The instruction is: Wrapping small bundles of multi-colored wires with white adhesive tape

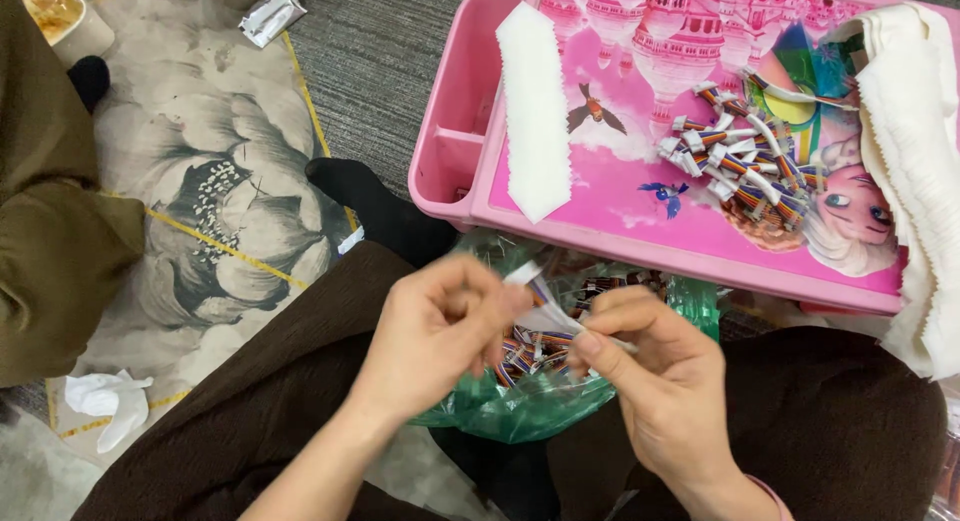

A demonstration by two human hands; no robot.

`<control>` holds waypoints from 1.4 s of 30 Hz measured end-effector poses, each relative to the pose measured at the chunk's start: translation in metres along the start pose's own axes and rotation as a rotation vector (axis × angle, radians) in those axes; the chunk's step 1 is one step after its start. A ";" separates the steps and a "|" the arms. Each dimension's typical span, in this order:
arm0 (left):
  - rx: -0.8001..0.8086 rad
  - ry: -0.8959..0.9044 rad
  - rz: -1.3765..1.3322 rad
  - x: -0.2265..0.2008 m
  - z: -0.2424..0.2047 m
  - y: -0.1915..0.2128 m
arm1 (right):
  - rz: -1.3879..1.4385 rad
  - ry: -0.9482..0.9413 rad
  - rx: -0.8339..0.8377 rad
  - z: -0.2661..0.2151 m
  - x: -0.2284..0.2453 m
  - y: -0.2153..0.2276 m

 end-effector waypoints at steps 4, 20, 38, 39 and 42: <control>0.381 0.343 0.071 0.017 -0.011 -0.013 | -0.268 0.172 -0.004 -0.002 0.019 0.000; 0.369 -0.499 0.401 -0.050 -0.021 -0.017 | -0.640 0.554 0.303 -0.007 0.040 -0.019; 0.273 -0.986 0.658 -0.053 -0.034 -0.022 | -0.630 0.116 0.424 0.013 0.027 -0.014; 0.264 -0.926 0.664 -0.051 -0.032 -0.022 | -0.777 0.405 0.467 0.008 0.043 -0.025; 0.216 -0.882 0.715 -0.041 -0.028 -0.022 | -0.820 0.592 0.439 0.001 0.046 -0.031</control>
Point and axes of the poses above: each hand's wrist, its own z-axis towards the middle knuckle, its own y-axis out of the back of the hand, x = y × z, the point moved 6 cm from there along z, towards the middle knuckle, and after that the axes turned 14 degrees about -x, right-handed, at the moved point
